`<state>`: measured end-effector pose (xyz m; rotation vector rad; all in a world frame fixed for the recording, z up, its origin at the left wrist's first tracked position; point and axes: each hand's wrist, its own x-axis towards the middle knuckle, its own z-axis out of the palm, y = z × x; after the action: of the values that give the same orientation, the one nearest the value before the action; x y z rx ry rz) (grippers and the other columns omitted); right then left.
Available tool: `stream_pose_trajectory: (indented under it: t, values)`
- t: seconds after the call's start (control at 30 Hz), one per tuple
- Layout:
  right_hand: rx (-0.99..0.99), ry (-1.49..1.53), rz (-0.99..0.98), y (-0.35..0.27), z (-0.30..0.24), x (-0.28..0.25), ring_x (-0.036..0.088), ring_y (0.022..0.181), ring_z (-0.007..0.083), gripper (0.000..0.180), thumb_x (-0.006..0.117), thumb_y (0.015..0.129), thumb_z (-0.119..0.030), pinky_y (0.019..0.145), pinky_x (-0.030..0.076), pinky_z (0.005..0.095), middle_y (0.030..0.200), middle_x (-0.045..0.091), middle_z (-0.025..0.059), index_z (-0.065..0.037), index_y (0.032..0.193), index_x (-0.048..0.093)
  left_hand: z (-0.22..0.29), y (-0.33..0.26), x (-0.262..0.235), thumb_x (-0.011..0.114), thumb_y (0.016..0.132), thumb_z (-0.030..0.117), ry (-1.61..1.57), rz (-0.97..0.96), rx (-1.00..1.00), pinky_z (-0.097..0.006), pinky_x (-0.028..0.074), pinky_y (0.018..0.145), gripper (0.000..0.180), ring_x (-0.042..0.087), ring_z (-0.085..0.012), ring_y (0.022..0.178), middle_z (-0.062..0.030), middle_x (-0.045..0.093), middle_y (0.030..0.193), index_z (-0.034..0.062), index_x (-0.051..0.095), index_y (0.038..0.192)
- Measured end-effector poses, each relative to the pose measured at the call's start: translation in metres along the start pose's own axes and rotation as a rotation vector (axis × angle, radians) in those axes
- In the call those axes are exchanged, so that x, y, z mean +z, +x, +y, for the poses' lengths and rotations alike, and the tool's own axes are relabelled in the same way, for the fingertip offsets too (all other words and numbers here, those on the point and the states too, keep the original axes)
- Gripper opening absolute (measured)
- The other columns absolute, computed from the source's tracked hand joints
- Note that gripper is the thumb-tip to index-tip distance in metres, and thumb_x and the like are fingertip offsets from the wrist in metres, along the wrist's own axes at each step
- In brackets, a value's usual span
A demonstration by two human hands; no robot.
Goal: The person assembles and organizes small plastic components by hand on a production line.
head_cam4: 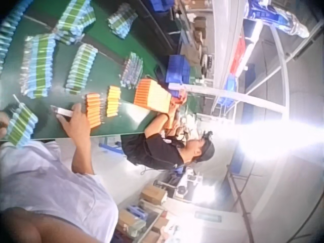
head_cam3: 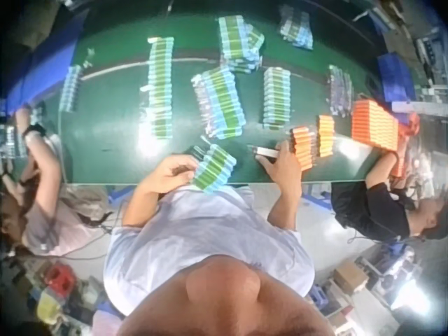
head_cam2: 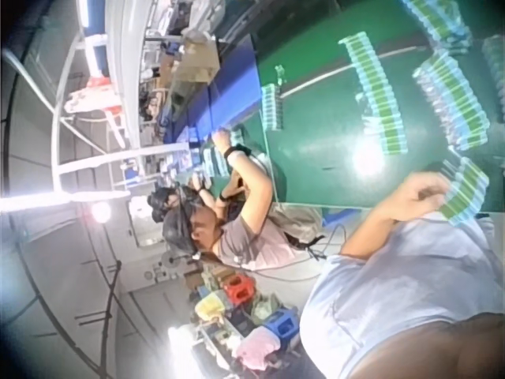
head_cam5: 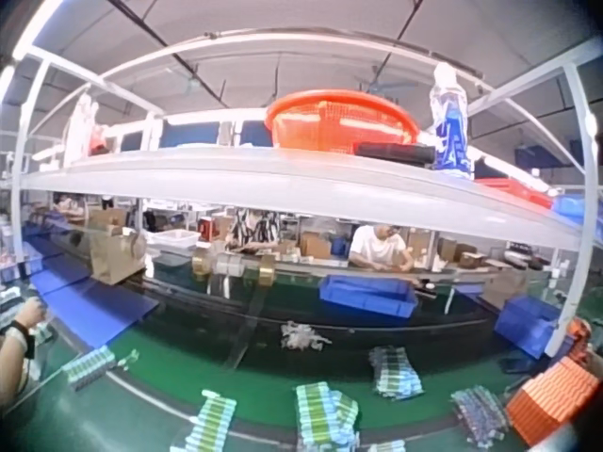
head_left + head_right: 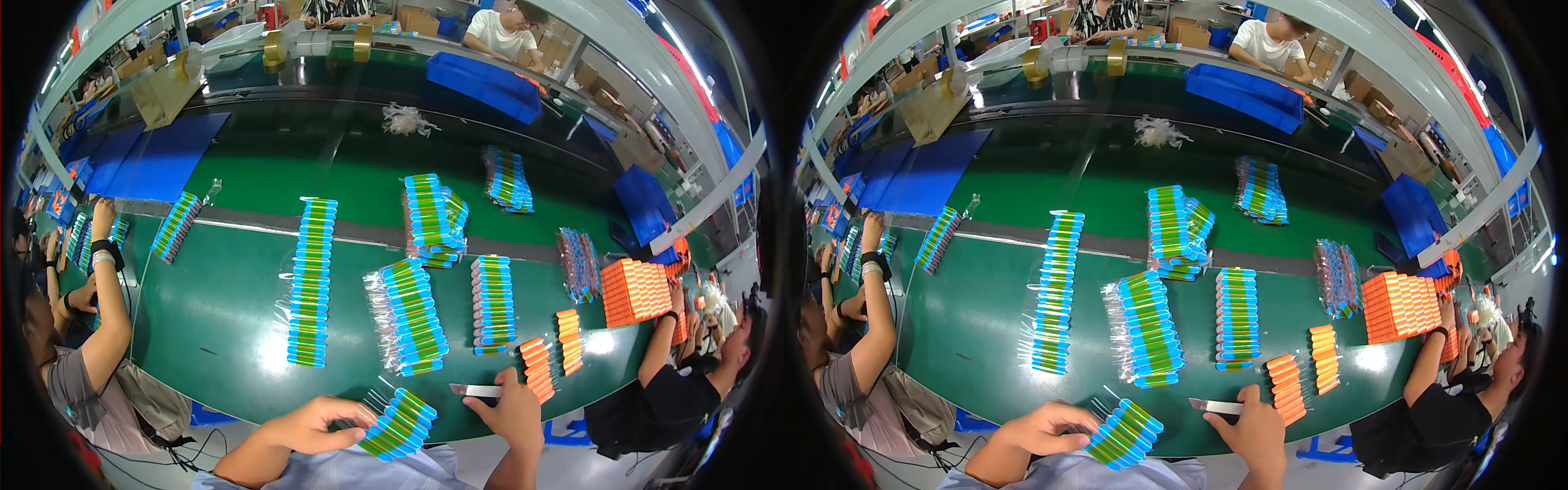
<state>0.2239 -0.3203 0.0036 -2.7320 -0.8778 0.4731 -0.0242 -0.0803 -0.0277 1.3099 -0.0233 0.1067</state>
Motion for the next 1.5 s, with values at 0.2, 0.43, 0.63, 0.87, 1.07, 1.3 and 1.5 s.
stream_pose_trajectory:
  t: [0.2, 0.43, 0.63, 0.87, 1.07, 1.3, 1.5]
  values:
    - [-0.095, -0.033, 0.406, 0.000, -0.025, -0.018, 0.068, 0.084, 0.0388, 0.075, 0.090, 0.071, -0.043, 0.068, 0.052, 0.0456, 0.111, 0.063, 0.0171, -0.005, 0.126, 0.056, -0.005, -0.005, -0.007, 0.061, 0.097, -0.003, -0.358, 0.013, 0.070, -0.039, 0.049, 0.101, 0.024, 0.063, -0.0218, 0.116, -0.0139, 0.069, 0.121, -0.0067, 0.062, 0.121]
    - [-0.687, 0.941, -0.501, 0.010, -0.062, -0.003, 0.057, 0.114, 0.0229, 0.065, 0.085, 0.083, -0.029, 0.096, 0.048, 0.0388, 0.131, 0.057, 0.0126, -0.001, 0.135, 0.057, -0.042, 0.031, 0.019, 0.064, 0.098, 0.035, -1.032, -0.381, -0.190, -0.025, 0.048, 0.056, 0.037, 0.060, -0.0203, 0.077, -0.0121, 0.060, 0.088, 0.0049, 0.048, 0.114]
    - [-0.683, 1.031, -0.690, 0.003, -0.081, 0.035, 0.052, 0.134, 0.0256, 0.061, 0.074, 0.093, -0.015, 0.110, 0.041, 0.0415, 0.149, 0.050, 0.0152, -0.001, 0.146, 0.047, -0.024, 0.033, 0.054, 0.062, 0.097, 0.037, -0.803, -0.198, -0.397, -0.026, 0.040, 0.057, 0.038, 0.055, -0.0116, 0.072, -0.0057, 0.055, 0.080, 0.0031, 0.052, 0.111]
    - [-0.633, 1.283, -0.677, -0.009, -0.070, 0.036, 0.064, 0.113, 0.0175, 0.028, 0.075, 0.092, -0.005, 0.099, 0.051, 0.0351, 0.126, 0.066, 0.0119, 0.000, 0.115, 0.061, -0.014, 0.022, 0.044, 0.066, 0.095, 0.022, -0.319, -0.214, -0.203, -0.032, 0.053, 0.088, 0.042, 0.065, -0.0178, 0.101, -0.0084, 0.065, 0.108, 0.0023, 0.056, 0.131]
    - [-0.399, 1.719, -0.325, -0.014, -0.048, 0.018, 0.068, 0.094, 0.0117, 0.019, 0.071, 0.091, 0.008, 0.077, 0.058, 0.0272, 0.107, 0.068, 0.0081, -0.002, 0.100, 0.058, 0.023, 0.029, 0.033, 0.055, 0.105, 0.035, 0.270, 0.281, -0.009, -0.044, 0.044, 0.110, 0.054, 0.060, -0.0308, 0.128, -0.0198, 0.061, 0.138, -0.0046, 0.052, 0.142]
    - [-0.580, 1.398, -0.293, -0.011, -0.066, 0.014, 0.068, 0.081, 0.0103, 0.023, 0.074, 0.087, 0.010, 0.067, 0.056, 0.0238, 0.099, 0.069, 0.0114, 0.002, 0.104, 0.062, 0.029, 0.042, 0.043, 0.068, 0.098, 0.007, 0.265, 0.255, -0.014, -0.029, 0.053, 0.069, 0.016, 0.069, -0.0173, 0.079, -0.0122, 0.074, 0.095, -0.0051, 0.073, 0.106]
    - [-0.524, 1.513, -0.372, -0.009, -0.062, 0.014, 0.068, 0.087, 0.0162, 0.008, 0.071, 0.090, 0.008, 0.076, 0.057, 0.0276, 0.099, 0.069, 0.0133, 0.005, 0.096, 0.069, 0.037, 0.037, 0.041, 0.067, 0.098, 0.009, 0.360, 0.193, 0.030, -0.030, 0.052, 0.063, 0.015, 0.067, -0.0178, 0.071, -0.0128, 0.072, 0.090, -0.0044, 0.073, 0.104]
